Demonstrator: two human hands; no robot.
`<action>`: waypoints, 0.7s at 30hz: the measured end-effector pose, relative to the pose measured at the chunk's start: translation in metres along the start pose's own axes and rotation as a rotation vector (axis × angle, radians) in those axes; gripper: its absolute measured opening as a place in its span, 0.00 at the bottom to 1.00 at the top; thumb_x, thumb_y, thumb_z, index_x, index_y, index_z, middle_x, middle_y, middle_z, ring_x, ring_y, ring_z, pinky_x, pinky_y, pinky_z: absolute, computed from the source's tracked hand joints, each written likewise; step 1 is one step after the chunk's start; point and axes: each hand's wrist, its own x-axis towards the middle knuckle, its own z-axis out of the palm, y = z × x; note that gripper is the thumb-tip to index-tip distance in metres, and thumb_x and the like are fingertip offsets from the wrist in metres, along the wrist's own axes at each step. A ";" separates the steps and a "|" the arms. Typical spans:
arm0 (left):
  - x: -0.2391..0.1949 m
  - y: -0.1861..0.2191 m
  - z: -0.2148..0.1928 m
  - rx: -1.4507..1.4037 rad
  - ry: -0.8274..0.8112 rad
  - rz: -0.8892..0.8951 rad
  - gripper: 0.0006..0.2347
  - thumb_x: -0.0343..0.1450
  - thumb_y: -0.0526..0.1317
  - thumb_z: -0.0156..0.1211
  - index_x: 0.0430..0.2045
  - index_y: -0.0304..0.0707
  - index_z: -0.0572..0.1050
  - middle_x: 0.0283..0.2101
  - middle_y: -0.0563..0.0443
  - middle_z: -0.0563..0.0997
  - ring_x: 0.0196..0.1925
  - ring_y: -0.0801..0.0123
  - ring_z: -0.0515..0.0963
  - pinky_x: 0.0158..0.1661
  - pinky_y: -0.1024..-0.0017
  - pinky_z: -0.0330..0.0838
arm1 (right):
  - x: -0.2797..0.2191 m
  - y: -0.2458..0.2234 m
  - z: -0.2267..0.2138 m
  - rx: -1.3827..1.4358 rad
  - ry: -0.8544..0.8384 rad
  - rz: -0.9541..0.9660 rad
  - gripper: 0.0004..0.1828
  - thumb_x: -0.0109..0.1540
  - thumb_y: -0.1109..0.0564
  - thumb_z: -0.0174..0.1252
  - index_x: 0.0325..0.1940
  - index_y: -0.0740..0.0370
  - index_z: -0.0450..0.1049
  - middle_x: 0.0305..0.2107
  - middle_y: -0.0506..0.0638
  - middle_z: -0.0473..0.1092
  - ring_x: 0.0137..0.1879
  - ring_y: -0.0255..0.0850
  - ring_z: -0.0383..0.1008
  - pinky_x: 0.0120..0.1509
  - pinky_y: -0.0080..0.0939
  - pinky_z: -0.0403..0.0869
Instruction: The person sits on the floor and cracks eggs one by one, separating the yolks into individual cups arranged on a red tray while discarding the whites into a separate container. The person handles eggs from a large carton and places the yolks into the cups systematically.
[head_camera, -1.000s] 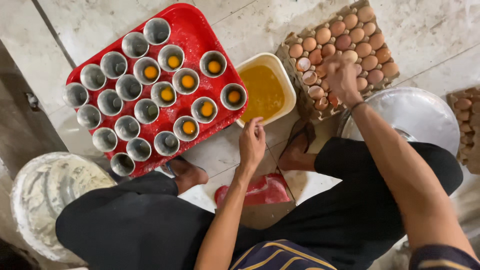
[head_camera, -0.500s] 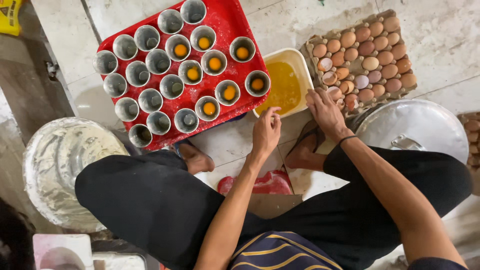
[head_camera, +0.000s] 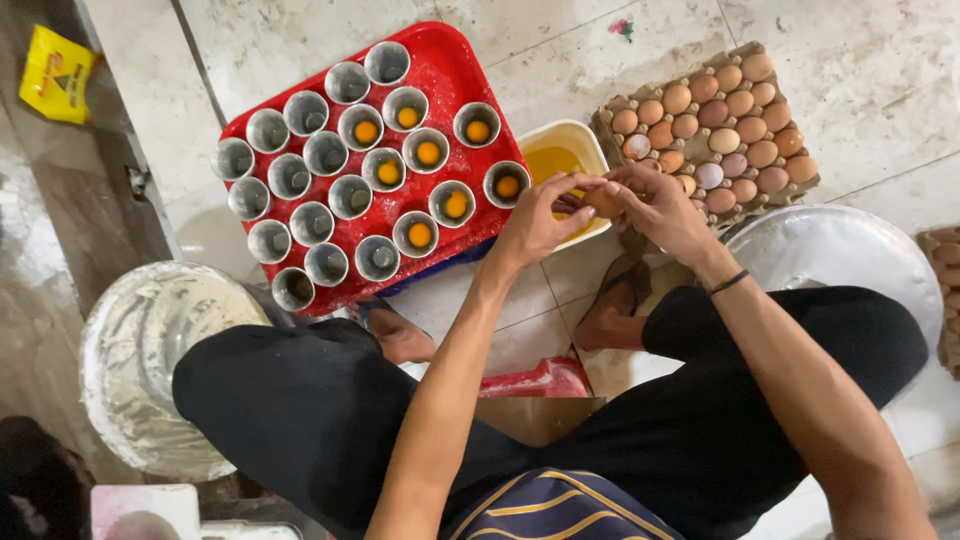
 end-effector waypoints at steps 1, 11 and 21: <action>0.002 -0.001 -0.001 0.008 -0.004 0.000 0.17 0.68 0.35 0.61 0.52 0.42 0.74 0.47 0.39 0.76 0.43 0.56 0.83 0.45 0.66 0.80 | -0.002 -0.004 0.001 0.007 0.003 -0.005 0.15 0.69 0.51 0.54 0.54 0.64 0.71 0.29 0.54 0.71 0.31 0.37 0.76 0.31 0.29 0.72; 0.007 -0.004 0.002 0.464 0.148 0.150 0.14 0.68 0.37 0.61 0.48 0.42 0.75 0.39 0.45 0.78 0.37 0.61 0.83 0.37 0.71 0.81 | -0.003 -0.015 0.005 -0.280 0.121 -0.195 0.27 0.56 0.52 0.70 0.57 0.59 0.73 0.42 0.59 0.71 0.38 0.44 0.75 0.43 0.40 0.76; 0.012 -0.003 0.015 0.692 0.203 0.149 0.13 0.67 0.37 0.60 0.45 0.44 0.75 0.35 0.46 0.77 0.37 0.59 0.82 0.38 0.64 0.80 | -0.004 -0.016 0.012 -0.388 0.181 -0.366 0.23 0.57 0.59 0.67 0.54 0.71 0.75 0.38 0.63 0.70 0.31 0.47 0.74 0.37 0.40 0.75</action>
